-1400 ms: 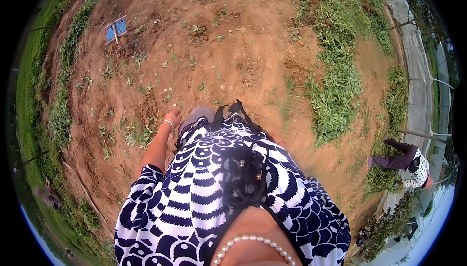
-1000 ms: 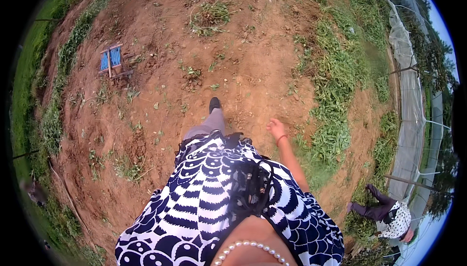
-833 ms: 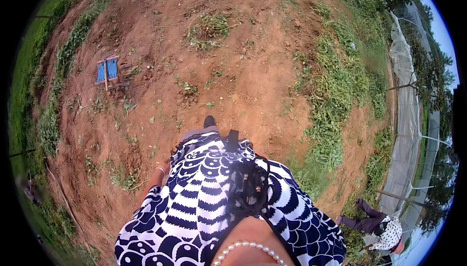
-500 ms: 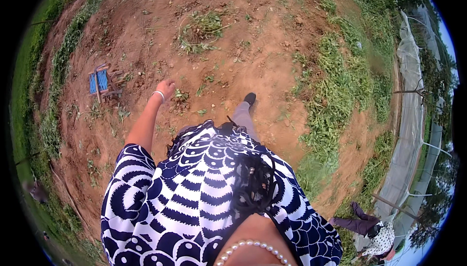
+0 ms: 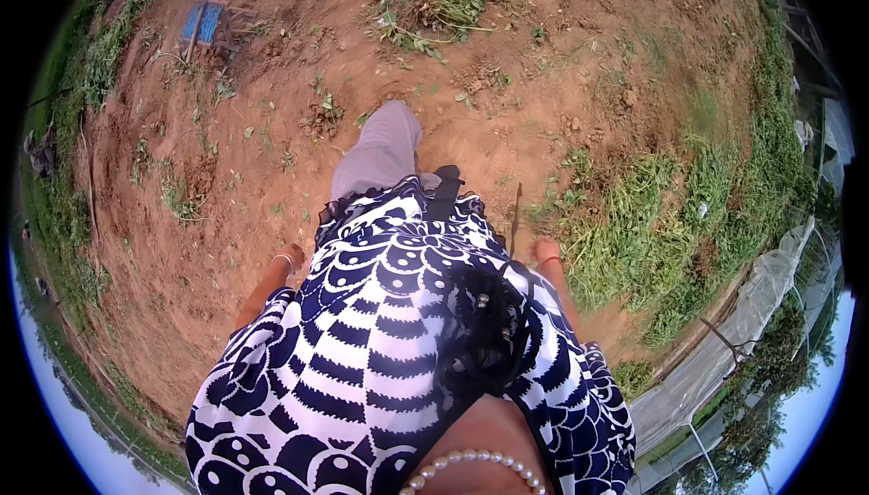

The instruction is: The person walks through a garden and pulls peanut plants from the soil. They then separate the peanut pods from the roots and stems by hand, gathering the pods into a pile on the ground.

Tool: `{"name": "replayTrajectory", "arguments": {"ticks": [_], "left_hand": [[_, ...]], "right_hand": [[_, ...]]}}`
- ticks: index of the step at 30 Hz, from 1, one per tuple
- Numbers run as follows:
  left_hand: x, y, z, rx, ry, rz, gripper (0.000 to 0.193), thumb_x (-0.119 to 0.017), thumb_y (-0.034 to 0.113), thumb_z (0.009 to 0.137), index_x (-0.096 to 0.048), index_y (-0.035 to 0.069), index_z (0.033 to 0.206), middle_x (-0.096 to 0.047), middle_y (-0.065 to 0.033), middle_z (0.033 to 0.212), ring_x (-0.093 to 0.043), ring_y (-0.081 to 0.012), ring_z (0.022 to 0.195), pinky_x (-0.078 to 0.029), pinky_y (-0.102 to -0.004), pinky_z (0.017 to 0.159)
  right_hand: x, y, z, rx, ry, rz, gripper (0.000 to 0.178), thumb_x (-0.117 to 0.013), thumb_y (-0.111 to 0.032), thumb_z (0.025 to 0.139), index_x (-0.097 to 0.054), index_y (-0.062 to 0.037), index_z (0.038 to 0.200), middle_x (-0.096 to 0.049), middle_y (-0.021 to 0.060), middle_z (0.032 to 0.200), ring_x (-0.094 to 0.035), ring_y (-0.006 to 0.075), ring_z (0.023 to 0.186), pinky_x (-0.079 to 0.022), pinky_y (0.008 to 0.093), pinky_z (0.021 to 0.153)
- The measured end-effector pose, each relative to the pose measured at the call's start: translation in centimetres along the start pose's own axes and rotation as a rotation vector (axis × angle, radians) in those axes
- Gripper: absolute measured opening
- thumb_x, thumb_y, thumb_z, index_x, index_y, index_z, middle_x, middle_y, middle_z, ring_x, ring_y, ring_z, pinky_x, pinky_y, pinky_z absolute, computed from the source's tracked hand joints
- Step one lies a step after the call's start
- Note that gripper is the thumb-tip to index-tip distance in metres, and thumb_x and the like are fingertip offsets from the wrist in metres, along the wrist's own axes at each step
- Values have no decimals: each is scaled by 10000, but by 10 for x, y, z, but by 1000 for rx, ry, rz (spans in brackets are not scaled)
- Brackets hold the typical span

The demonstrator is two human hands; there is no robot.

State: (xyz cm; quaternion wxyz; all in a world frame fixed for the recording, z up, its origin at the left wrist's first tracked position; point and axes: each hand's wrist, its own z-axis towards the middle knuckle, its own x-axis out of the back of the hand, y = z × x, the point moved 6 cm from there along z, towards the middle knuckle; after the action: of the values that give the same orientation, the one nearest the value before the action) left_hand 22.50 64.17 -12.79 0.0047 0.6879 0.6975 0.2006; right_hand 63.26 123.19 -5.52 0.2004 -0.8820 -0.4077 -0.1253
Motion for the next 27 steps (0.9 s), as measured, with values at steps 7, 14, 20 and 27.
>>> {"name": "replayTrajectory", "arguments": {"ticks": [7, 14, 20, 27], "left_hand": [[89, -30, 76, 266, 236, -1137, 282, -565, 272, 780, -640, 76, 969, -636, -138, 974, -583, -276, 970, -454, -347, 835], [435, -175, 45, 588, 1138, -1723, 287, -491, 166, 834, -555, 25, 1076, -598, -217, 1015, -566, -361, 961, -441, -394, 853], [598, -239, 67, 434, 1247, -1594, 313, -494, 124, 823, -537, 25, 1117, -582, -199, 1055, -567, -338, 962, -450, -372, 834], [657, -240, 220, 407, 1003, -1607, 317, -488, 146, 823, -519, 50, 1124, -536, -200, 1079, -522, -377, 983, -425, -420, 870]], "right_hand": [[48, -236, 96, 283, 71, 48, 267, -457, -105, 875, -501, 1, 1115, -630, 98, 842, -600, 152, 620, -468, 251, 493], [-87, -408, 129, 517, -344, -428, 469, -601, -138, 826, -433, 16, 1237, -621, 126, 962, -596, 188, 882, -468, 292, 771], [-171, -521, 158, 578, -371, -584, 824, -740, -305, 697, -308, -17, 1338, -490, 232, 1231, -482, 331, 1139, -407, 363, 926], [-289, -654, 273, 641, -317, -1328, 1235, -794, -515, 531, -27, -142, 1424, -164, 192, 1447, -60, 391, 1345, -133, 535, 1059]]}}
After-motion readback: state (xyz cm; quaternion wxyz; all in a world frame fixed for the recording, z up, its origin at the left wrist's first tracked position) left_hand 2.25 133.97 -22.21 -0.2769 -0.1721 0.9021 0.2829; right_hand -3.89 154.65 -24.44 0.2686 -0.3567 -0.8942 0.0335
